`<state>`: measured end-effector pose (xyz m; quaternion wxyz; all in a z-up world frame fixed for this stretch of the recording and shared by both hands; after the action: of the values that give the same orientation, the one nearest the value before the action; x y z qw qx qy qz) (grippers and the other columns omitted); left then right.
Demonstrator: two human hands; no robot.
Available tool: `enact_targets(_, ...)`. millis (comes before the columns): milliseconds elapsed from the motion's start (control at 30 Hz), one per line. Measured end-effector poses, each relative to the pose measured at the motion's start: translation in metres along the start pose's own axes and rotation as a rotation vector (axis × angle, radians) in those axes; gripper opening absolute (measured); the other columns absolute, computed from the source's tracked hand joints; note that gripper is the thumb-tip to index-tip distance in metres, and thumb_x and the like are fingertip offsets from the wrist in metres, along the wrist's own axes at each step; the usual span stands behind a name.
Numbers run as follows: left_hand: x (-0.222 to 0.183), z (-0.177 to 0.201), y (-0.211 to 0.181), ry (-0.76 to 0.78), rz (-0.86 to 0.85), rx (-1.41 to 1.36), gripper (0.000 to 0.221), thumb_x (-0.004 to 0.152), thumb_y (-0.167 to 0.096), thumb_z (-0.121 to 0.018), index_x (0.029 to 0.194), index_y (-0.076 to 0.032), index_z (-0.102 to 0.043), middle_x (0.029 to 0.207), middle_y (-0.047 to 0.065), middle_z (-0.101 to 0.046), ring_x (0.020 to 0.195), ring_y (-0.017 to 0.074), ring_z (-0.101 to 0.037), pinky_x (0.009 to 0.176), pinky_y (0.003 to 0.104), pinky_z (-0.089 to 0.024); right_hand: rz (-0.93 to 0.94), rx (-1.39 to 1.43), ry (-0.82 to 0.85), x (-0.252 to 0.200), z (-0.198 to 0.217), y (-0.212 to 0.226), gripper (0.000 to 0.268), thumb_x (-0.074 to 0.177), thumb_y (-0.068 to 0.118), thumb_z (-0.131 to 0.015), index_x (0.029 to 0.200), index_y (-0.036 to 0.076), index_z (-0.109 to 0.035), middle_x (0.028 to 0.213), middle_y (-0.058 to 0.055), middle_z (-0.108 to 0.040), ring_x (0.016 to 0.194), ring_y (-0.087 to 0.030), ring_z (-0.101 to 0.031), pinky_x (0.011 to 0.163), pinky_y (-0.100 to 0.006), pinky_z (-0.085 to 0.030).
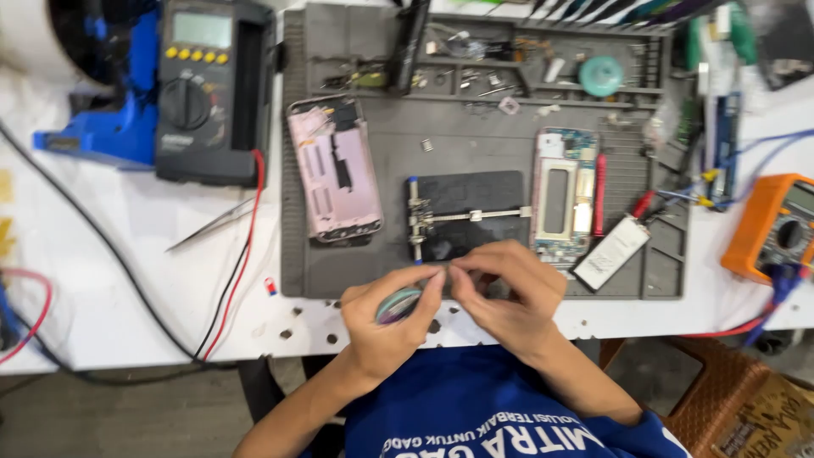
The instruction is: Soldering and cleaning components on a mobile phone motherboard at a repair bench.
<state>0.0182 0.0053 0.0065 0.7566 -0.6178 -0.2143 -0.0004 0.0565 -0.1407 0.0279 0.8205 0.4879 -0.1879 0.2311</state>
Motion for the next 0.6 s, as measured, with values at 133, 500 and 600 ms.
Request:
enact_targets(133,-0.003,0.003,-0.001,0.110,-0.011,0.107,0.006,0.090,-0.014,-0.076,0.093,-0.010,-0.079,0.088,-0.001,-0.080,0.072,0.0058,-0.075,0.072,0.022,-0.059,-0.025,-0.053,-0.027,-0.003,0.004,-0.006,0.005,0.088,0.005,-0.077,0.088,0.002,-0.073,0.081,-0.010,-0.072,0.065,-0.015,-0.063,0.054,-0.023,-0.052)
enact_targets(500,0.003,-0.013,-0.036,0.206,0.810,0.490,0.025,0.096,-0.021,-0.070,0.116,-0.012,-0.081,0.058,0.013,-0.073,0.041,0.0201,-0.069,0.058,0.025,-0.053,0.131,0.025,-0.140,-0.009,0.005,-0.015,0.003,0.094,0.008,-0.075,0.093,0.007,-0.072,0.086,-0.003,-0.073,0.066,-0.012,-0.068,0.051,-0.021,-0.049)
enact_targets(600,-0.007,-0.012,-0.014,0.155,0.786,0.368,0.030,0.097,-0.021,-0.065,0.119,-0.006,-0.079,0.052,0.019,-0.067,0.037,0.0234,-0.064,0.051,0.026,-0.050,0.173,-0.017,-0.137,-0.009,0.006,-0.013,0.009,0.099,0.010,-0.070,0.093,0.003,-0.071,0.085,-0.005,-0.070,0.070,-0.016,-0.067,0.057,-0.025,-0.052)
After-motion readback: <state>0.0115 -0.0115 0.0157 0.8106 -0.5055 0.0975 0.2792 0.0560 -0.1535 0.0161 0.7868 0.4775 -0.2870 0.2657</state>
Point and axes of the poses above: each hand's wrist, its own x-axis towards the middle knuckle, its own z-axis out of the back of the hand, y = z × x, the point moved 2 cm from there along x, towards the middle knuckle
